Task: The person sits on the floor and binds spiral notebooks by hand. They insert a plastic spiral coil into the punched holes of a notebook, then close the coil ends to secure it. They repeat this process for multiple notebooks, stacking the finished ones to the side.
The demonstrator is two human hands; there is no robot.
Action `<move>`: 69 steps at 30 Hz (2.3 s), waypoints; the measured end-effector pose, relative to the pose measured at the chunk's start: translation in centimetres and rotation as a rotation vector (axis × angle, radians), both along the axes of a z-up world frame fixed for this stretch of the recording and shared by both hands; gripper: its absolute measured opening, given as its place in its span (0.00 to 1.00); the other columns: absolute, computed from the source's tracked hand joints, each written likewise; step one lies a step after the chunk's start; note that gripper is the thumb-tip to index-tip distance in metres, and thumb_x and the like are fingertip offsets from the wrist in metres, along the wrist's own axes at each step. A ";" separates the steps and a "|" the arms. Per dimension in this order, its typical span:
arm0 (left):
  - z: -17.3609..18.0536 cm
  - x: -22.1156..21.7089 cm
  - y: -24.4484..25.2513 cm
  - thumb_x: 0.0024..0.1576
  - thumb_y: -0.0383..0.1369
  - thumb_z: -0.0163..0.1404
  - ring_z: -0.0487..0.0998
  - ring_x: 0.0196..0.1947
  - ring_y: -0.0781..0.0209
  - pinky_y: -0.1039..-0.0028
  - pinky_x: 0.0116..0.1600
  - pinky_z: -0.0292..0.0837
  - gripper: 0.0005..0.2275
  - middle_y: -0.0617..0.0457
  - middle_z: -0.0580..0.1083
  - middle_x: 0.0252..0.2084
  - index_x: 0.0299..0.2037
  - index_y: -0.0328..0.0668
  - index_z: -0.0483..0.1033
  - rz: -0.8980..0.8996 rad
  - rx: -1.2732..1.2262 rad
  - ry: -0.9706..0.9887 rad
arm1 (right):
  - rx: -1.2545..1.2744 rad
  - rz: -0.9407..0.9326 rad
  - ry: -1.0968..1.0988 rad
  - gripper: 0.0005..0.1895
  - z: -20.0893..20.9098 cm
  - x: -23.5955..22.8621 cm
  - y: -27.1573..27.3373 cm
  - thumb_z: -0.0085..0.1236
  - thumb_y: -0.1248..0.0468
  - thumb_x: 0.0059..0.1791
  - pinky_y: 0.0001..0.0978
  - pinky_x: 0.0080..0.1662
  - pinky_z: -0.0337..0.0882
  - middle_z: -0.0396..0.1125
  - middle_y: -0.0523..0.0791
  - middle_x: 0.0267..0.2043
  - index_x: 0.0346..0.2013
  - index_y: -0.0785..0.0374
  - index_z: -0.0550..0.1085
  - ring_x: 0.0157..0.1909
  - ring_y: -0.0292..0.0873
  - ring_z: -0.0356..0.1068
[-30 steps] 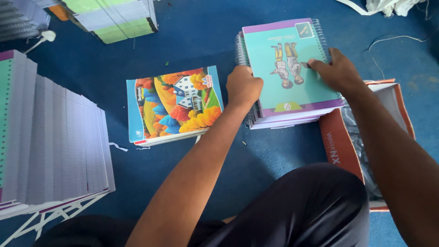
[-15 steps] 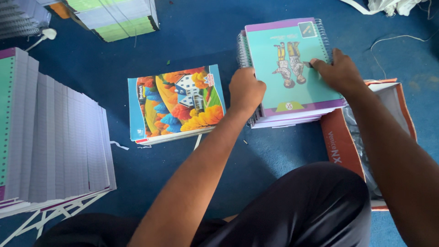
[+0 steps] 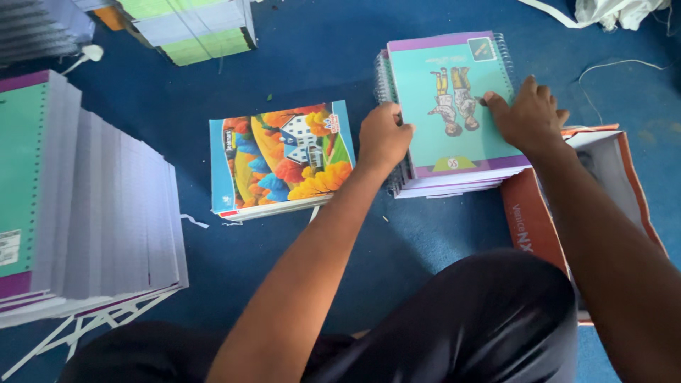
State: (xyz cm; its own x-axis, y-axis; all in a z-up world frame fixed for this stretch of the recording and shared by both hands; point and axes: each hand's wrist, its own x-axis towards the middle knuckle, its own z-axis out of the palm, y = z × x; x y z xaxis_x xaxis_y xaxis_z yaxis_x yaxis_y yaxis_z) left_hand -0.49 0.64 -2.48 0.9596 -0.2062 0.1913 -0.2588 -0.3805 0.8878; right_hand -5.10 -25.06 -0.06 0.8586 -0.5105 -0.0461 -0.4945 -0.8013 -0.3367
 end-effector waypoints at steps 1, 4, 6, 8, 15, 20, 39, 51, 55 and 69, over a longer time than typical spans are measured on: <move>0.2 0.0 0.5 0.48 0.32 0.57 0.83 0.39 0.45 0.61 0.46 0.77 0.11 0.40 0.80 0.35 0.38 0.33 0.80 -0.006 -0.008 -0.004 | 0.023 0.009 -0.078 0.47 0.1 -0.2 0.3 0.46 0.36 0.53 0.69 0.65 0.42 0.53 0.66 0.68 0.70 0.73 0.53 0.71 0.66 0.50; 1.5 -0.1 2.0 0.53 0.35 0.55 0.83 0.40 0.48 0.63 0.47 0.77 0.12 0.42 0.80 0.37 0.40 0.35 0.81 -0.013 -0.039 0.018 | 0.032 0.056 -0.306 0.40 0.4 -1.0 1.3 0.41 0.37 0.59 0.71 0.65 0.43 0.58 0.64 0.64 0.68 0.70 0.61 0.67 0.65 0.55; 2.8 -0.7 3.1 0.56 0.35 0.50 0.84 0.39 0.50 0.65 0.46 0.77 0.11 0.45 0.82 0.37 0.40 0.38 0.83 0.000 -0.066 0.085 | -0.037 0.115 -0.444 0.35 0.9 -1.2 2.4 0.40 0.38 0.61 0.68 0.67 0.45 0.63 0.61 0.60 0.64 0.67 0.67 0.65 0.63 0.58; 4.3 -1.5 4.4 0.57 0.36 0.48 0.84 0.36 0.51 0.65 0.44 0.76 0.12 0.45 0.81 0.34 0.41 0.38 0.82 0.021 -0.105 0.115 | -0.094 0.191 -0.545 0.33 2.0 -1.2 3.5 0.43 0.40 0.62 0.66 0.65 0.47 0.64 0.61 0.59 0.64 0.68 0.68 0.63 0.63 0.59; 8.0 -5.2 9.8 0.57 0.37 0.47 0.82 0.33 0.50 0.66 0.42 0.73 0.12 0.45 0.79 0.29 0.37 0.38 0.81 0.007 -0.110 0.114 | -0.082 0.456 -0.695 0.25 6.2 -2.0 10.8 0.46 0.48 0.63 0.58 0.62 0.58 0.69 0.59 0.56 0.58 0.68 0.74 0.58 0.59 0.68; 8.6 -7.3 14.2 0.57 0.36 0.48 0.81 0.35 0.50 0.64 0.43 0.74 0.11 0.44 0.79 0.32 0.34 0.35 0.80 0.033 -0.062 -0.051 | 0.242 0.564 -0.682 0.21 6.3 -3.3 19.2 0.52 0.51 0.58 0.46 0.47 0.73 0.70 0.58 0.51 0.52 0.67 0.75 0.49 0.56 0.74; 15.8 -6.1 33.0 0.51 0.34 0.56 0.84 0.34 0.52 0.65 0.41 0.78 0.06 0.47 0.80 0.32 0.32 0.40 0.81 0.112 0.244 -0.252 | 0.420 0.826 -0.527 0.20 2.7 -6.2 28.4 0.52 0.54 0.57 0.44 0.52 0.72 0.67 0.57 0.56 0.55 0.66 0.74 0.55 0.55 0.71; 19.2 -3.8 42.5 0.46 0.42 0.64 0.76 0.47 0.35 0.50 0.41 0.76 0.20 0.37 0.74 0.46 0.41 0.34 0.79 0.402 1.117 -0.263 | 0.492 0.798 -0.421 0.22 4.0 -6.9 28.8 0.52 0.53 0.56 0.43 0.52 0.73 0.64 0.58 0.59 0.58 0.68 0.72 0.55 0.53 0.71; 19.8 -3.8 42.2 0.45 0.49 0.67 0.77 0.49 0.35 0.50 0.48 0.75 0.27 0.37 0.72 0.51 0.47 0.38 0.79 0.382 1.168 0.015 | 0.474 0.768 -0.405 0.23 3.9 -6.8 28.9 0.52 0.53 0.56 0.43 0.52 0.72 0.64 0.57 0.60 0.58 0.67 0.72 0.54 0.53 0.70; 18.9 -2.1 43.5 0.39 0.42 0.68 0.81 0.40 0.39 0.54 0.44 0.78 0.22 0.38 0.77 0.39 0.39 0.35 0.80 0.304 1.180 -0.049 | 0.463 0.727 -0.369 0.22 3.6 -6.5 28.8 0.53 0.54 0.56 0.42 0.49 0.72 0.66 0.56 0.58 0.58 0.66 0.73 0.49 0.50 0.70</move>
State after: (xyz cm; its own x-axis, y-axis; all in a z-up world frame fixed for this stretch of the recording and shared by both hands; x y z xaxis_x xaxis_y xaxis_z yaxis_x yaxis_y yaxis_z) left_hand -2.55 44.18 16.42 0.9961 -0.0459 0.0756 -0.0421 -0.9977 -0.0523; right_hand -11.63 3.74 3.57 0.9606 0.1583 0.2285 0.2768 -0.6190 -0.7350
